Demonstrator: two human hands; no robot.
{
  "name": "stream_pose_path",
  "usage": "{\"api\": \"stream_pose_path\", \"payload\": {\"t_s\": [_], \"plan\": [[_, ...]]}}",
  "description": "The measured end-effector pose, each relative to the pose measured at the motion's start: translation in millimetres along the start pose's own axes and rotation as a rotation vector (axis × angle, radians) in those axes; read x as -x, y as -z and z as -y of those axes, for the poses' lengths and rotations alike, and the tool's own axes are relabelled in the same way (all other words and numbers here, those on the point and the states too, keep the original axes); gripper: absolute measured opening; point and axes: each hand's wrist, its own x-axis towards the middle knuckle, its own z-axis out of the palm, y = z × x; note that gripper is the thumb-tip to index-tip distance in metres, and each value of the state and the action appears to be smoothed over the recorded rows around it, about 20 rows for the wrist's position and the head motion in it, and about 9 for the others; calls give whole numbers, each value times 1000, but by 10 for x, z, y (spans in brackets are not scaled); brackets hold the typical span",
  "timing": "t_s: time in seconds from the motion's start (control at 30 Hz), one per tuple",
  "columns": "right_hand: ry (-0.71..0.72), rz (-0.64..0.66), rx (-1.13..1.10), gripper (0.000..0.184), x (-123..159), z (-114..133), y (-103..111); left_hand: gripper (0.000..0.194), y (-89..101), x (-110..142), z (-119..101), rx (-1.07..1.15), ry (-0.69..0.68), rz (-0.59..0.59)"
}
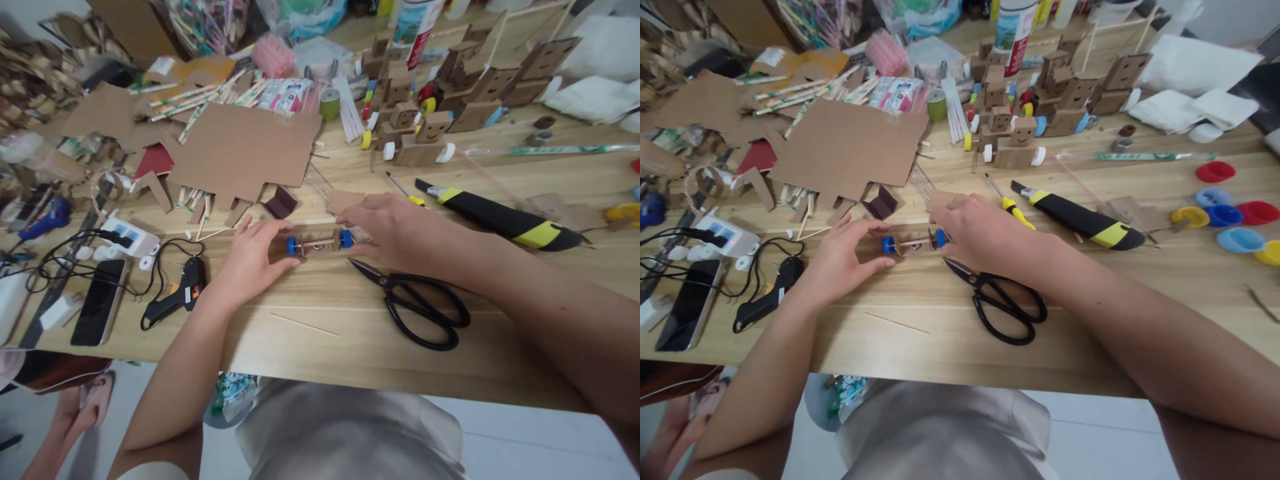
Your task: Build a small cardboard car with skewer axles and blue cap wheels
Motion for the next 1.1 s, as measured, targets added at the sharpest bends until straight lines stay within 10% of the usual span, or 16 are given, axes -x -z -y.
{"api": "stream_pose_path", "payload": {"t_s": [0.43,1.1], "plan": [[-122,169,70,19,-101,130,42,16,-66,-3,-20,-43,-18,-15],[-22,61,70,9,-29,23,-7,26,-45,7,29,-20,-33,-15]]}}
